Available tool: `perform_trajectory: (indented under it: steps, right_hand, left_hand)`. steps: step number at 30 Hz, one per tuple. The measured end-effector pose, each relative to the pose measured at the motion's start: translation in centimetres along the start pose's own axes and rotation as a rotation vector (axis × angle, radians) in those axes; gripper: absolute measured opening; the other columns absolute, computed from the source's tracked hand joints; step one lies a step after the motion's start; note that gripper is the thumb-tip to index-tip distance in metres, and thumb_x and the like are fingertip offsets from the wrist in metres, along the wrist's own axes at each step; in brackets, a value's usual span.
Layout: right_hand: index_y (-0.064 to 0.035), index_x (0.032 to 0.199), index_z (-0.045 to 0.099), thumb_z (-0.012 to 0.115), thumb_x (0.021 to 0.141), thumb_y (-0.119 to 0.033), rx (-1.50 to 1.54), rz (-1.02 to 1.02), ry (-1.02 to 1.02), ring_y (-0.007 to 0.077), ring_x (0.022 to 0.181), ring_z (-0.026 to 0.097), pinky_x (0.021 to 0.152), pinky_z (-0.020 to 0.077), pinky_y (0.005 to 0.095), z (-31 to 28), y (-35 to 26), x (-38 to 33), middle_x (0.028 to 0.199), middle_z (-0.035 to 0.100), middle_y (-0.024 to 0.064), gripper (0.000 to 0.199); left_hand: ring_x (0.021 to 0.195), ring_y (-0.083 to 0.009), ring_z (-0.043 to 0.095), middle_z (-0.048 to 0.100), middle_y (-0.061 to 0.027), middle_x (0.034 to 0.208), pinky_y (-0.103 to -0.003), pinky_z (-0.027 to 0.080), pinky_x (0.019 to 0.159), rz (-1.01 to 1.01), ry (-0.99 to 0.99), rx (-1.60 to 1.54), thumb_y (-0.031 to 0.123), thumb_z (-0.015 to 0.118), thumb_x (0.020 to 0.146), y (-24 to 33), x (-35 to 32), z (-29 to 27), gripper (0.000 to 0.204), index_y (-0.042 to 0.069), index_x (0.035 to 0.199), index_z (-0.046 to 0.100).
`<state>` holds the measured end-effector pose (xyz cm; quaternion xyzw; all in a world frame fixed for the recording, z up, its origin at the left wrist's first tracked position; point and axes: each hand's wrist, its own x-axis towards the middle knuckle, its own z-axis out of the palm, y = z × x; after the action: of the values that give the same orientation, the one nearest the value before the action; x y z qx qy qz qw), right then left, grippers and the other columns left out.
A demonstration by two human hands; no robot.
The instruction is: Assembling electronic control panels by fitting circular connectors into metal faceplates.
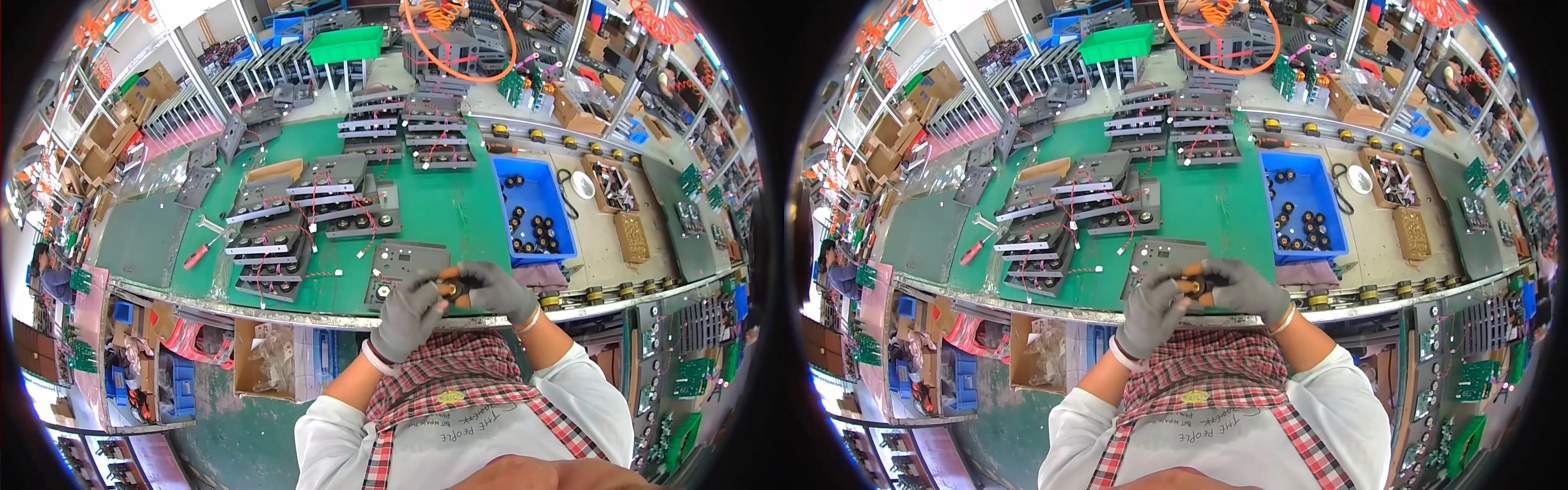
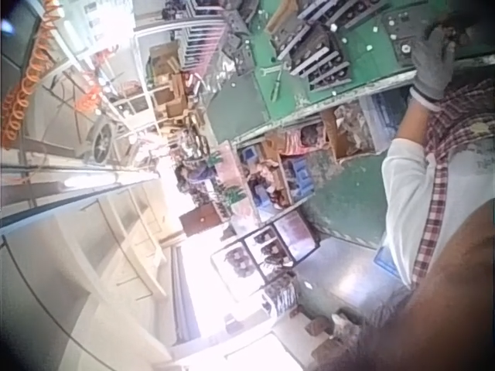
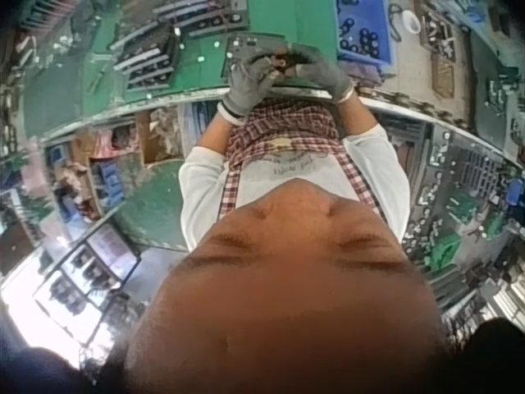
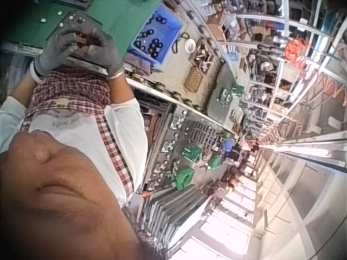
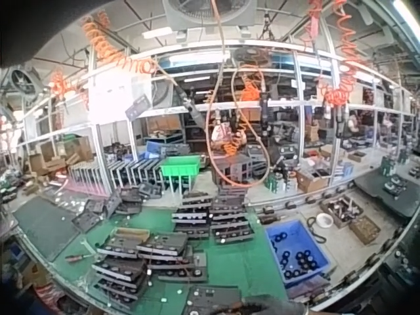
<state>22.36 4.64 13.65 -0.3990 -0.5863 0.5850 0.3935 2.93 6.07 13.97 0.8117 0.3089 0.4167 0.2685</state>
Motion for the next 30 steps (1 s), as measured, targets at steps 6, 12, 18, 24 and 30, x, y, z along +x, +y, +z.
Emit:
perform_trajectory:
  steps: [6,12,18,24,30]
  right_hand:
    - [0.0002,0.094,0.052,0.064,0.074,-0.011,0.178,0.108,0.142,0.0070,0.072,0.050,0.064,0.0432,0.0216,1.4,0.6,0.1,0.081,0.054,0.0020,0.026]
    - [-0.0054,0.072,0.052,0.062,0.072,-0.017,-0.834,-0.439,0.498,0.0252,0.060,0.051,0.052,0.0411,0.0308,4.1,0.4,0.6,0.071,0.051,0.0094,0.015]
    - [-0.0052,0.080,0.057,0.069,0.066,-0.022,-0.725,-0.507,0.218,0.0236,0.066,0.054,0.057,0.0430,0.0313,3.1,-0.1,0.6,0.073,0.051,0.0085,0.025]
    - [-0.0048,0.090,0.061,0.071,0.064,-0.021,-0.673,-0.363,0.223,0.0208,0.070,0.055,0.061,0.0432,0.0296,0.4,2.8,0.8,0.076,0.054,0.0086,0.032]
    - [-0.0083,0.086,0.061,0.066,0.064,-0.020,-0.919,-0.391,0.166,0.0273,0.074,0.056,0.063,0.0458,0.0347,2.8,2.0,-0.5,0.079,0.055,0.0092,0.026]
  left_hand:
    - [0.072,-0.0322,0.057,0.055,-0.0144,0.099,-0.036,0.046,0.059,0.076,0.133,0.026,0.011,0.065,0.071,-0.6,-1.8,1.9,0.024,0.002,0.081,0.045]
    - [0.073,-0.0215,0.060,0.057,-0.0133,0.099,-0.029,0.049,0.062,-0.449,0.144,-0.650,0.012,0.057,0.081,-0.6,-3.2,3.2,0.017,0.000,0.091,0.051]
    - [0.082,-0.0133,0.056,0.057,-0.0064,0.089,-0.028,0.046,0.073,-0.687,-0.023,-1.680,0.025,0.050,0.088,-0.1,-4.5,2.3,0.031,-0.002,0.103,0.051]
    - [0.078,-0.0141,0.054,0.056,-0.0060,0.092,-0.028,0.045,0.071,-0.689,0.106,-1.622,0.024,0.046,0.089,-2.1,-5.2,3.1,0.032,-0.001,0.109,0.048]
    - [0.079,-0.0133,0.051,0.053,-0.0057,0.098,-0.026,0.042,0.070,-0.755,-0.036,-1.593,0.027,0.045,0.089,-1.7,-5.9,2.9,0.043,-0.004,0.118,0.041]
